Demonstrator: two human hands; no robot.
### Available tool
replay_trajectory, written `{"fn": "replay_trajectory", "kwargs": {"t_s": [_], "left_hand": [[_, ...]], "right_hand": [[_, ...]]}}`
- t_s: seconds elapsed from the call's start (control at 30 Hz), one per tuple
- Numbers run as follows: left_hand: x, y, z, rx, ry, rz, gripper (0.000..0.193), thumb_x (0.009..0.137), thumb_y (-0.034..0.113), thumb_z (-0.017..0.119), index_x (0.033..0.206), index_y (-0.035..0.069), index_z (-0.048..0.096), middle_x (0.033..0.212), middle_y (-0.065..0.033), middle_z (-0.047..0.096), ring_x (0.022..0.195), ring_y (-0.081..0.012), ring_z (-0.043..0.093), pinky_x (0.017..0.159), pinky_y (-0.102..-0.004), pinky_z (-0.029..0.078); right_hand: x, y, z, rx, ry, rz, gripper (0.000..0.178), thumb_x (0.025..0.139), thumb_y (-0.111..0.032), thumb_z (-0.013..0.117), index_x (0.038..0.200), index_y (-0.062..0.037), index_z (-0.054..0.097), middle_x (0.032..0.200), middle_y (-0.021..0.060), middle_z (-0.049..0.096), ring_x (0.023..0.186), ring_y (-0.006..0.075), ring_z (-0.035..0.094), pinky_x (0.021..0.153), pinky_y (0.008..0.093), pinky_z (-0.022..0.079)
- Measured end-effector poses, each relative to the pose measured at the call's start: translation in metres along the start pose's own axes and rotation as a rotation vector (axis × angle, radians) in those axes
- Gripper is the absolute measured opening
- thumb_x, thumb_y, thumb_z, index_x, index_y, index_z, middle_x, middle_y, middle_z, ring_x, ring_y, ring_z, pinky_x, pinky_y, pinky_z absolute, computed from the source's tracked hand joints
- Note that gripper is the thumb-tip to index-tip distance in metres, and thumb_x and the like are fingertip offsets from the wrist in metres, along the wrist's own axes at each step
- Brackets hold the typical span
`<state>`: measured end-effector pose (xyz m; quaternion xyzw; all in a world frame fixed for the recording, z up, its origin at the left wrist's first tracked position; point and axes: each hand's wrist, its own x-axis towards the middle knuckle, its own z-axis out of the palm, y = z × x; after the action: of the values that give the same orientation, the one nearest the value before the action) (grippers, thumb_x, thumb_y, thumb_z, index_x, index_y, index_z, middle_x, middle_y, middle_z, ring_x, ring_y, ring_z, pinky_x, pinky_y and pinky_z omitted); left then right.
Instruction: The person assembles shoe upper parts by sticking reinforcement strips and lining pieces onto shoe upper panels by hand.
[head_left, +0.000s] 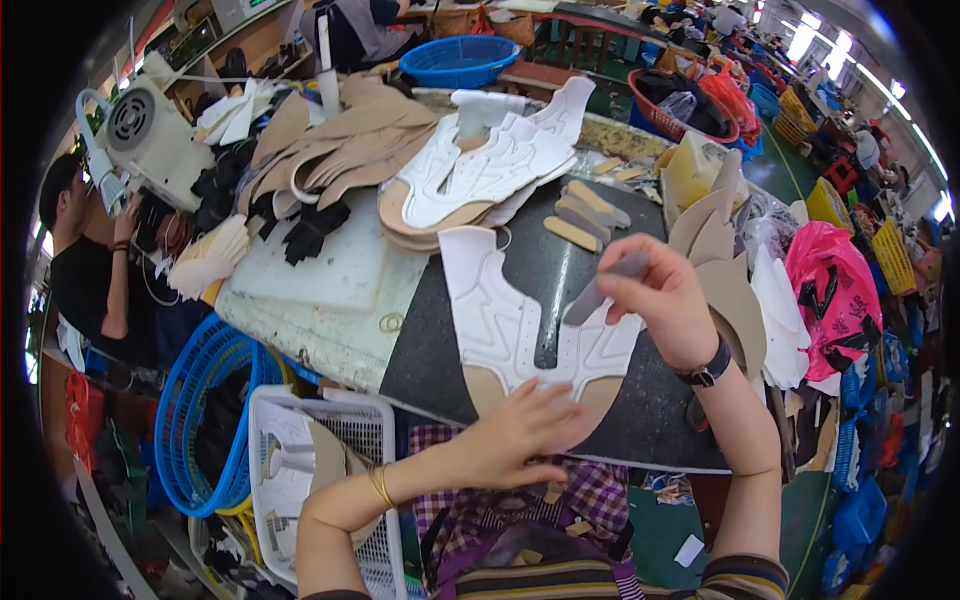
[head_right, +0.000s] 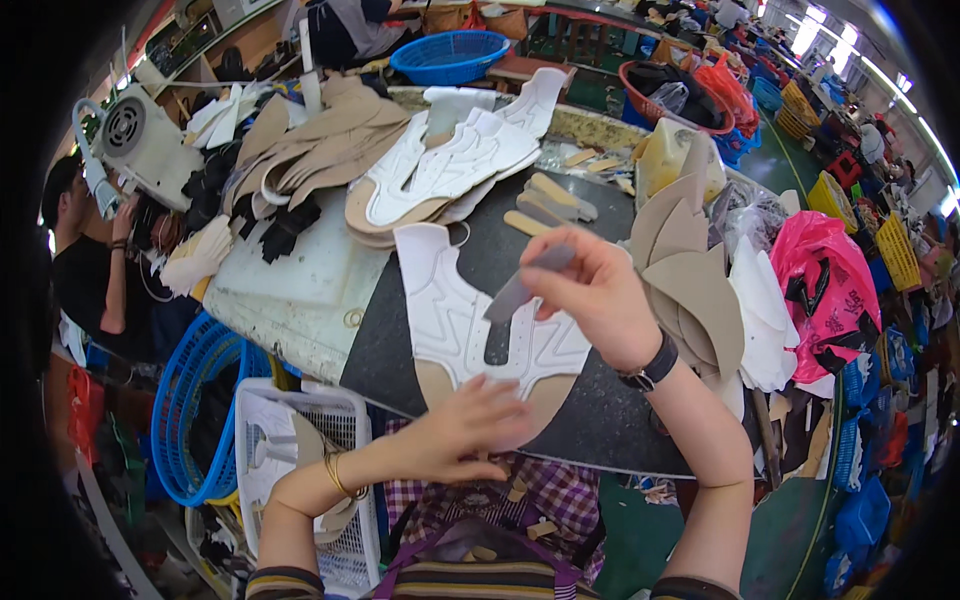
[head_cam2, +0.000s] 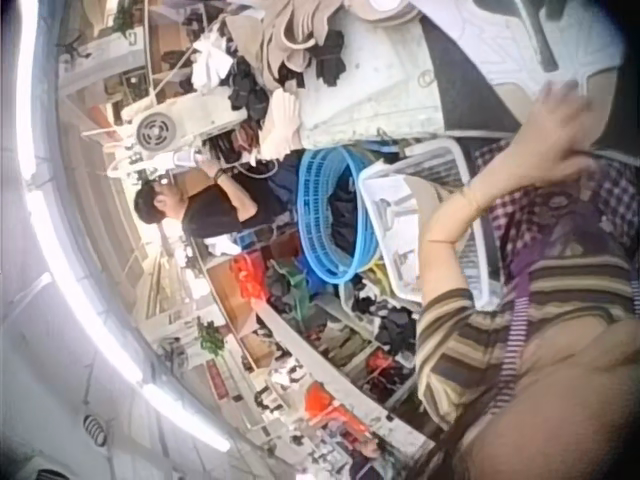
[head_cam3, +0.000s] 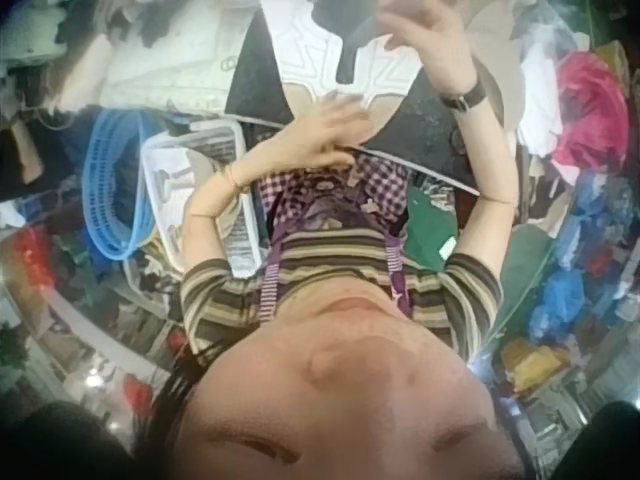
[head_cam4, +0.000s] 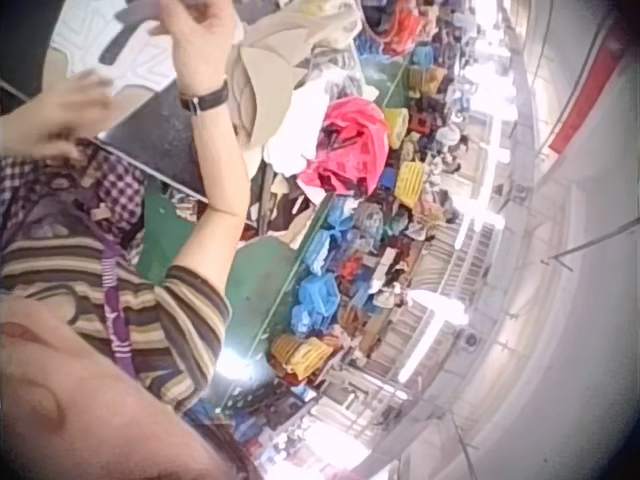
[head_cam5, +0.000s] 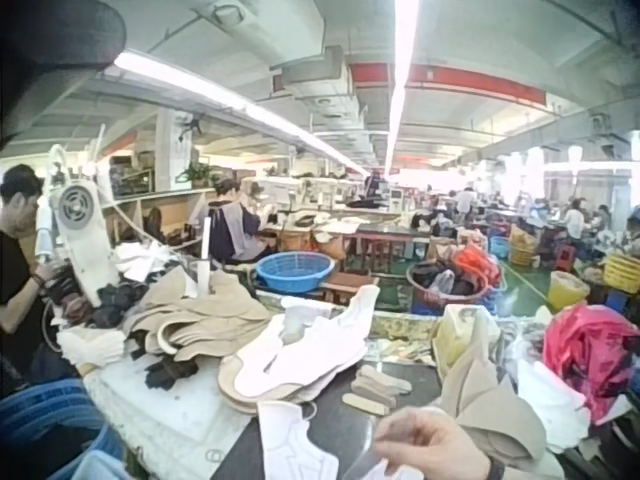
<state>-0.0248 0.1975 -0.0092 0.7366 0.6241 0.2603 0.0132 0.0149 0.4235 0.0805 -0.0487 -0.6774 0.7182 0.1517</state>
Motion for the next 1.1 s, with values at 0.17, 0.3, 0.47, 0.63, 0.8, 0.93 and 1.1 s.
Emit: {"fn": "replay_trajectory", "kwargs": {"t_s": [0.17,0.3,0.47,0.63,0.8,0.93,1.1], "left_hand": [[0.027,-0.010,-0.033,-1.081,0.441,-0.616,0.023,0.094,0.016,0.054,0.105,-0.003,0.059,0.085,-0.0047,0.065,0.078,-0.0074,0.058,0.072,-0.0227,0.047],[0.026,-0.016,-0.042,-1.132,0.275,-0.632,0.021,0.093,0.016,0.055,0.101,-0.003,0.061,0.082,-0.0041,0.065,0.077,-0.0074,0.058,0.070,-0.0226,0.047],[0.027,-0.025,-0.038,-1.094,0.101,-0.769,0.021,0.091,0.018,0.058,0.095,-0.001,0.064,0.078,-0.0018,0.064,0.070,-0.0055,0.056,0.066,-0.0203,0.046],[0.024,-0.029,-0.032,-1.315,0.096,-0.763,0.018,0.091,0.017,0.058,0.095,-0.001,0.061,0.078,-0.0004,0.062,0.069,-0.0046,0.055,0.064,-0.0191,0.045],[0.021,-0.029,-0.026,-1.437,0.116,-0.746,0.018,0.092,0.020,0.058,0.090,0.002,0.059,0.072,0.0030,0.057,0.064,-0.0024,0.050,0.058,-0.0184,0.040],[0.030,-0.016,-0.025,-1.782,0.180,-0.777,0.020,0.092,0.024,0.059,0.090,0.004,0.058,0.068,0.0045,0.052,0.058,-0.0008,0.041,0.052,-0.0178,0.032],[0.037,-0.007,-0.017,-2.018,0.302,-0.886,0.020,0.094,0.024,0.056,0.086,0.006,0.056,0.065,0.0047,0.048,0.055,-0.0016,0.036,0.051,-0.0172,0.029]], "right_hand": [[-0.021,0.019,0.005,-0.093,-0.113,0.147,0.017,0.083,-0.009,0.066,0.098,-0.0049,0.059,0.081,-0.0006,0.062,0.066,0.0019,0.055,0.057,0.0171,0.043],[-0.030,0.037,0.007,-0.244,-0.115,0.156,0.017,0.081,-0.009,0.066,0.096,-0.0036,0.060,0.080,-0.0022,0.061,0.064,0.0006,0.052,0.057,0.0171,0.041],[-0.033,0.042,0.006,-0.209,-0.019,0.134,0.016,0.081,-0.008,0.067,0.094,-0.0029,0.060,0.080,-0.0021,0.060,0.066,0.0018,0.052,0.060,0.0182,0.042],[-0.037,0.044,0.006,-0.246,-0.067,0.181,0.016,0.081,-0.009,0.067,0.093,-0.0017,0.060,0.084,0.0002,0.061,0.074,0.0036,0.056,0.067,0.0201,0.045],[-0.041,0.039,0.008,-0.427,-0.144,0.070,0.020,0.077,-0.005,0.068,0.096,-0.0022,0.062,0.088,0.0034,0.063,0.079,0.0121,0.060,0.073,0.0251,0.048],[-0.036,0.031,0.009,-0.702,-0.346,-0.358,0.035,0.071,-0.003,0.072,0.105,-0.0063,0.066,0.099,0.0066,0.061,0.088,0.0222,0.060,0.076,0.0308,0.048],[-0.047,0.031,0.008,-0.556,-0.354,-0.208,0.037,0.070,0.000,0.073,0.106,-0.0076,0.066,0.097,0.0081,0.058,0.086,0.0207,0.060,0.072,0.0288,0.048]]}}
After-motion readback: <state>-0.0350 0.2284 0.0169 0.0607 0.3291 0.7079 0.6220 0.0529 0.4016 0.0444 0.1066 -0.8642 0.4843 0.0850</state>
